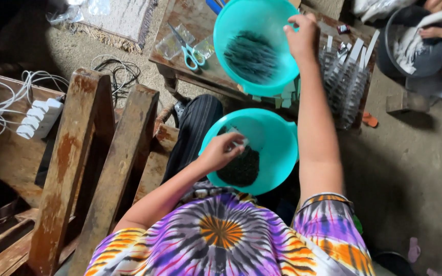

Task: The person places small dark items from a bowl into small plastic bags by hand and then puts the filled bags into another bowl.

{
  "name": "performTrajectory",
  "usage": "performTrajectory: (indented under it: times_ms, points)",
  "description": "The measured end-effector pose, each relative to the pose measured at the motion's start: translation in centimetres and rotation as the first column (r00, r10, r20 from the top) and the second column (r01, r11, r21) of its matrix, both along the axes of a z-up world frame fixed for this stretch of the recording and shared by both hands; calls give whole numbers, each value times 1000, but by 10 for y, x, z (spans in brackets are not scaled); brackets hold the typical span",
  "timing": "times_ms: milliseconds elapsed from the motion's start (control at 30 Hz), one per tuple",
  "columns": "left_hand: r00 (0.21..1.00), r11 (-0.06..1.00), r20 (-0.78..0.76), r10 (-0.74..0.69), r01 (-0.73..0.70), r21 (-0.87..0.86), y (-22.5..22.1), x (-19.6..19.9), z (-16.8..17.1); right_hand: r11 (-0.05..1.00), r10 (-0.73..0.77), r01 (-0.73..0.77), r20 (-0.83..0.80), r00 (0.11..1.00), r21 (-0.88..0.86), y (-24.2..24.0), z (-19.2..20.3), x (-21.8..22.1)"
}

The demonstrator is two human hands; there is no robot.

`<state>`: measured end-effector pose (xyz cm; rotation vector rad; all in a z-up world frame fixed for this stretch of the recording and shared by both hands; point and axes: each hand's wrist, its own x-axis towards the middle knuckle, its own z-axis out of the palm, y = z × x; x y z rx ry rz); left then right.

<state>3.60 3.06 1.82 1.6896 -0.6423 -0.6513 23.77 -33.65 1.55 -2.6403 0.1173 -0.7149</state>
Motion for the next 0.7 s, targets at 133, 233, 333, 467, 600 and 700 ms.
performTrajectory:
  times_ms: [133, 233, 333, 467, 600, 700]
  points:
    - [999, 999, 35, 41, -41, -5, 8, -3, 10, 996, 62, -67, 95, 994, 54, 43, 54, -84]
    - [992, 993, 67, 106, -103, -56, 10, -6, 2, 990, 139, -141, 68, 988, 29, 78, 77, -151]
    - [991, 985, 35, 131, -126, -115, 11, -9, -6, 964, 221, -232, 92, 971, 132, 112, 83, -206]
    - [975, 956, -120, 185, -207, -207, 11, -7, -5, 938, 265, -240, -72, 961, 248, 140, 51, -254]
    - [976, 954, -119, 185, -207, -215, 17, -8, 13, 942, 324, -251, -418, 849, 221, 172, 16, -281]
    - [975, 955, -136, 173, -200, -220, 13, -9, 11, 972, 221, -132, -566, 794, 195, 177, -34, -289]
